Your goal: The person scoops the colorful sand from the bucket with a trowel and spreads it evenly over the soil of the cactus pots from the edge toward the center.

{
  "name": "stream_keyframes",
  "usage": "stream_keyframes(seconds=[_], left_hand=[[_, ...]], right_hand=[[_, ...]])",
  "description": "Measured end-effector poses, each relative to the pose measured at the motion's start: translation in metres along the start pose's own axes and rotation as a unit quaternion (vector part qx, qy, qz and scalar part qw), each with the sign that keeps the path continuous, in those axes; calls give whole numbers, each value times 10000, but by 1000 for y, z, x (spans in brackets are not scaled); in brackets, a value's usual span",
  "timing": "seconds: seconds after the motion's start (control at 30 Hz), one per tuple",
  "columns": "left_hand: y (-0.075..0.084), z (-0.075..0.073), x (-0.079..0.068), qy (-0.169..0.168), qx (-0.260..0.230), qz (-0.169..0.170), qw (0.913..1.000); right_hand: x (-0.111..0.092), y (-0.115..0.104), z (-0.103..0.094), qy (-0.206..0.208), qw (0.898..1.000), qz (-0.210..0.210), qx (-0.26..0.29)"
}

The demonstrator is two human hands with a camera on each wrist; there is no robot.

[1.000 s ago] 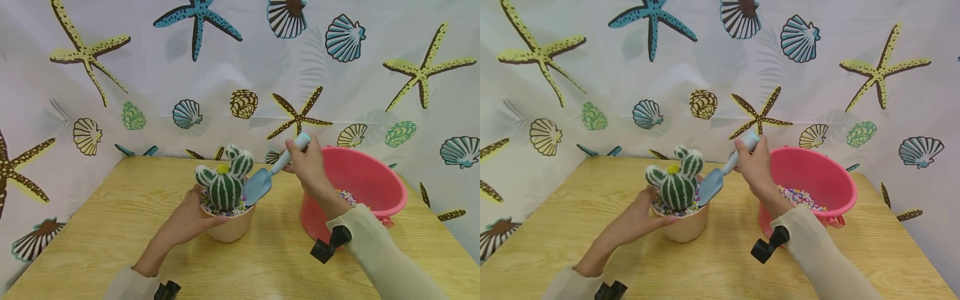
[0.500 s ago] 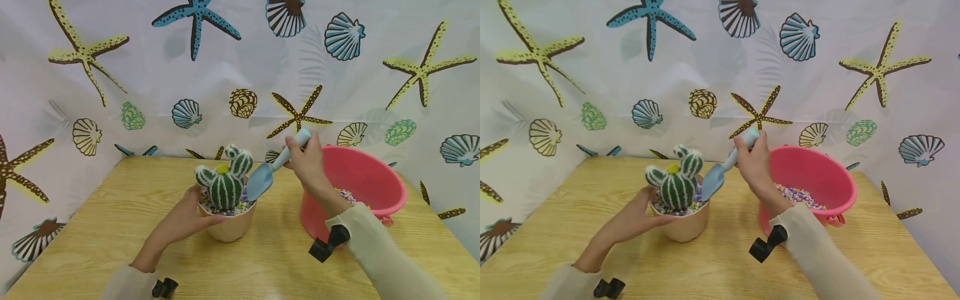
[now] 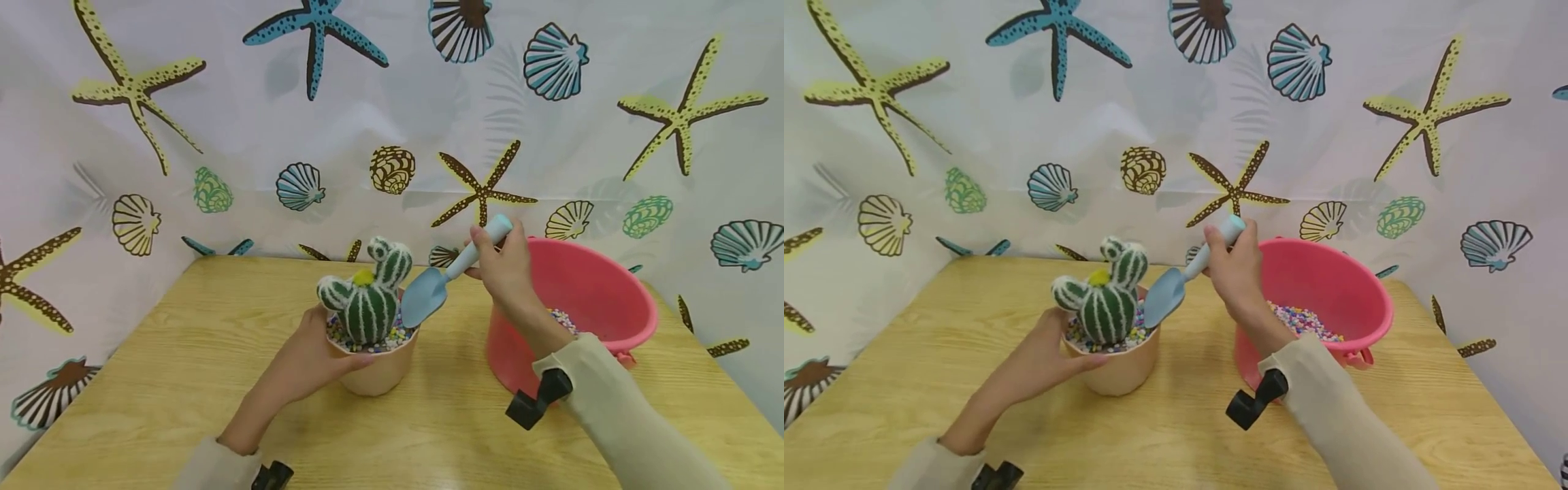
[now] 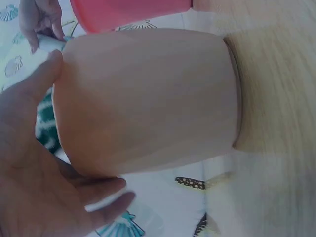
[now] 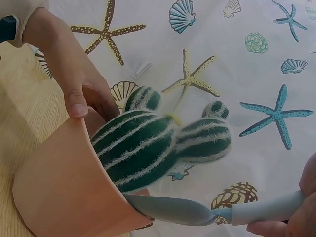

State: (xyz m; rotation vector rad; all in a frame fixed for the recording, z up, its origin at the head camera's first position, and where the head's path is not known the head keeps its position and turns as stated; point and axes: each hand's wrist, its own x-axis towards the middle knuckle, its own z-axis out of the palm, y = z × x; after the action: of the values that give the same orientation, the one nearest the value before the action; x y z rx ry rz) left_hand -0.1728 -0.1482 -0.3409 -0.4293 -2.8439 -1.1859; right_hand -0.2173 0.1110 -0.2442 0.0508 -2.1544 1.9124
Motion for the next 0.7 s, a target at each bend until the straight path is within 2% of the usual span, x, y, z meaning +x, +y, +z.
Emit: stream_keyframes(seconds=[0.1, 0.17, 0.27, 0.5, 0.7], left_hand=[[-9, -1, 2, -145, -335, 281, 9989], [-12, -1, 2, -164, -404, 343, 9985], [-11, 0, 2, -122, -278, 228, 9993], [2, 8, -2, 165, 82, -297, 9994], [1, 8, -5, 265, -277, -159, 9991]], right_hand=[[1, 2, 0, 28, 10000, 27, -4], [1, 2, 1, 47, 10000, 35, -6], [2, 4, 0, 62, 10000, 60, 39], [2, 6, -1, 88, 9997, 81, 231], [3, 4, -3, 91, 9994, 154, 300]])
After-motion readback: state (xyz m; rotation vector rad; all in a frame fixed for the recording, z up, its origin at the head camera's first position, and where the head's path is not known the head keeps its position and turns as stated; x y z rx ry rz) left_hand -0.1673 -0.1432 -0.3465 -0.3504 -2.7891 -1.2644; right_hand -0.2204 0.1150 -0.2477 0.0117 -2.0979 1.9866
